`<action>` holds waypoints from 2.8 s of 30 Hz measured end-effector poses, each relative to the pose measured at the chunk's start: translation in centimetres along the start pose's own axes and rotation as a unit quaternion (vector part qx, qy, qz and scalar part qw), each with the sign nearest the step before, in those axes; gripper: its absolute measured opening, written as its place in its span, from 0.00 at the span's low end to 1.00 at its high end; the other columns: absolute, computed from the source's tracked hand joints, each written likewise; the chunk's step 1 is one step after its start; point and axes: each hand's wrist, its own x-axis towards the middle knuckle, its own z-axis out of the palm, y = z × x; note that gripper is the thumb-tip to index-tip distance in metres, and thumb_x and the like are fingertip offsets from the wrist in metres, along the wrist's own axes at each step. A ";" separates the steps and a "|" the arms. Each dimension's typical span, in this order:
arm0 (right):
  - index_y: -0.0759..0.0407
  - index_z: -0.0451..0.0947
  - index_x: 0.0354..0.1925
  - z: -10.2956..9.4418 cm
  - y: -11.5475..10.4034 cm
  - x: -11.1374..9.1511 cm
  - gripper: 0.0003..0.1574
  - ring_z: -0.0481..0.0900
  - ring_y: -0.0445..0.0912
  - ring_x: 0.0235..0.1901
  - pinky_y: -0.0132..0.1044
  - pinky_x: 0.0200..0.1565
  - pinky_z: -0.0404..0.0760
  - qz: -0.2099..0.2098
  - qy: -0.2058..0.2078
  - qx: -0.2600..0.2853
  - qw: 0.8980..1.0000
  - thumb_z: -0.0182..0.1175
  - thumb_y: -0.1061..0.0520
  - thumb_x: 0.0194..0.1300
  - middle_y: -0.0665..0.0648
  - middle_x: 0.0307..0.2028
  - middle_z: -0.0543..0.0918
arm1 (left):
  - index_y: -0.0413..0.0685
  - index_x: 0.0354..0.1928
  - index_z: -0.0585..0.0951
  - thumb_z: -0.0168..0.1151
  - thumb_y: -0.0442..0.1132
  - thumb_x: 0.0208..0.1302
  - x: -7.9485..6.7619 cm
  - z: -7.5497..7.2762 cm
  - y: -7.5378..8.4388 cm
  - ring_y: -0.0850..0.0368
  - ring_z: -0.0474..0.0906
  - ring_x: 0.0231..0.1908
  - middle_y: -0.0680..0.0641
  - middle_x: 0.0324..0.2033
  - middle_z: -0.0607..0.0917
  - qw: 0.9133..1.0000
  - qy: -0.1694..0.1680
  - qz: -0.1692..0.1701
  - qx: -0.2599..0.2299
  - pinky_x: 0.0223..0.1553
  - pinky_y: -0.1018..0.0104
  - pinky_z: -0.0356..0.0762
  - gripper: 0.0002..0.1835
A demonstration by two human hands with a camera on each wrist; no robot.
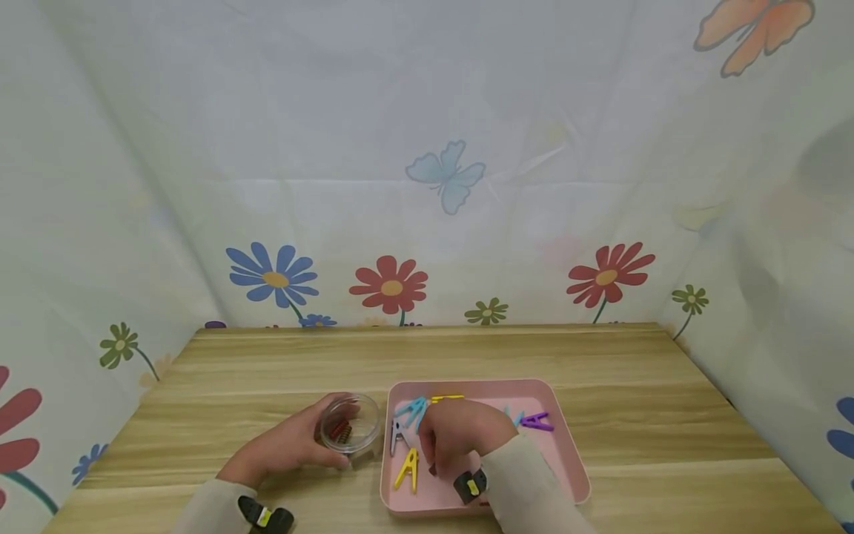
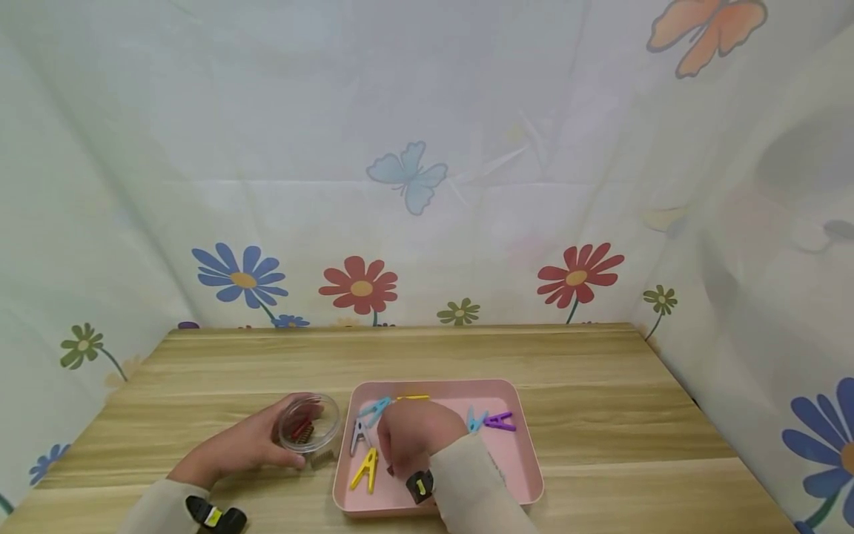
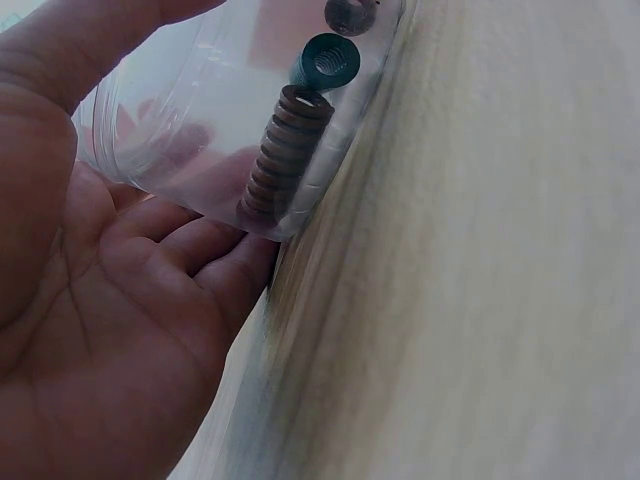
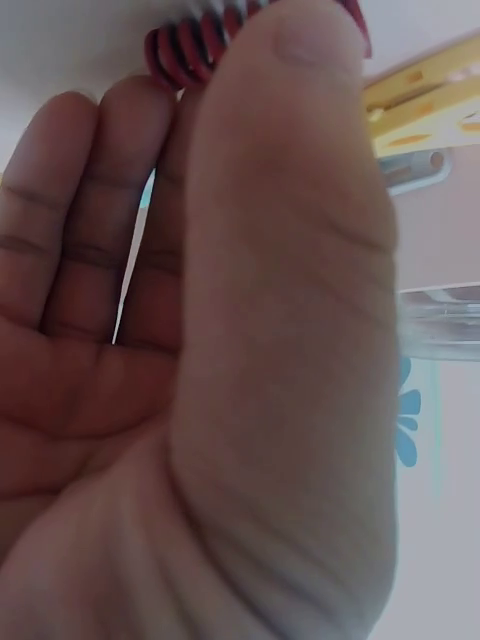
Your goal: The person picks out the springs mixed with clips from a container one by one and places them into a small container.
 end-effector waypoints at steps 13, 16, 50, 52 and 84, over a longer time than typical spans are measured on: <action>0.49 0.78 0.20 0.3 0.4 0.7 0.14 0.70 0.40 0.21 0.30 0.24 0.68 0.003 -0.005 0.023 1.000 0.71 0.64 0.50 0.46 0.20 0.78 | 0.58 0.68 0.61 0.78 0.47 0.47 0.0 0.1 0.1 0.46 0.66 0.67 0.47 0.66 0.73 1.000 0.000 0.001 0.005 0.57 0.82 0.64 0.47; 0.48 0.77 0.19 0.3 0.5 0.9 0.15 0.69 0.39 0.20 0.30 0.23 0.69 -0.004 0.016 -0.002 1.000 0.70 0.65 0.50 0.45 0.20 0.77 | 0.58 0.68 0.61 0.78 0.48 0.47 0.0 0.1 0.1 0.46 0.66 0.67 0.47 0.66 0.73 1.000 0.001 0.000 0.005 0.57 0.82 0.64 0.47; 0.47 0.76 0.21 0.1 0.5 1.0 0.16 0.69 0.40 0.23 0.31 0.26 0.69 -0.002 0.054 -0.013 0.998 0.65 0.69 0.51 0.45 0.21 0.74 | 0.57 0.68 0.61 0.77 0.47 0.48 0.1 0.0 0.0 0.45 0.66 0.67 0.45 0.66 0.72 1.000 -0.002 0.007 -0.003 0.56 0.83 0.64 0.47; 0.47 0.76 0.21 0.0 0.5 1.0 0.16 0.69 0.40 0.23 0.30 0.27 0.69 -0.009 0.057 -0.020 0.998 0.65 0.68 0.52 0.45 0.21 0.73 | 0.56 0.68 0.61 0.77 0.46 0.48 0.1 0.0 0.0 0.45 0.66 0.67 0.45 0.66 0.72 1.000 -0.002 0.008 -0.003 0.56 0.83 0.65 0.46; 0.50 0.81 0.30 -1.1 -0.5 0.6 0.06 0.72 0.38 0.24 0.29 0.29 0.74 -0.064 0.103 -0.001 0.993 0.66 0.62 0.58 0.43 0.24 0.77 | 0.57 0.69 0.61 0.77 0.45 0.48 0.1 0.1 0.0 0.44 0.66 0.67 0.43 0.66 0.72 1.000 -0.002 0.011 -0.011 0.55 0.82 0.66 0.47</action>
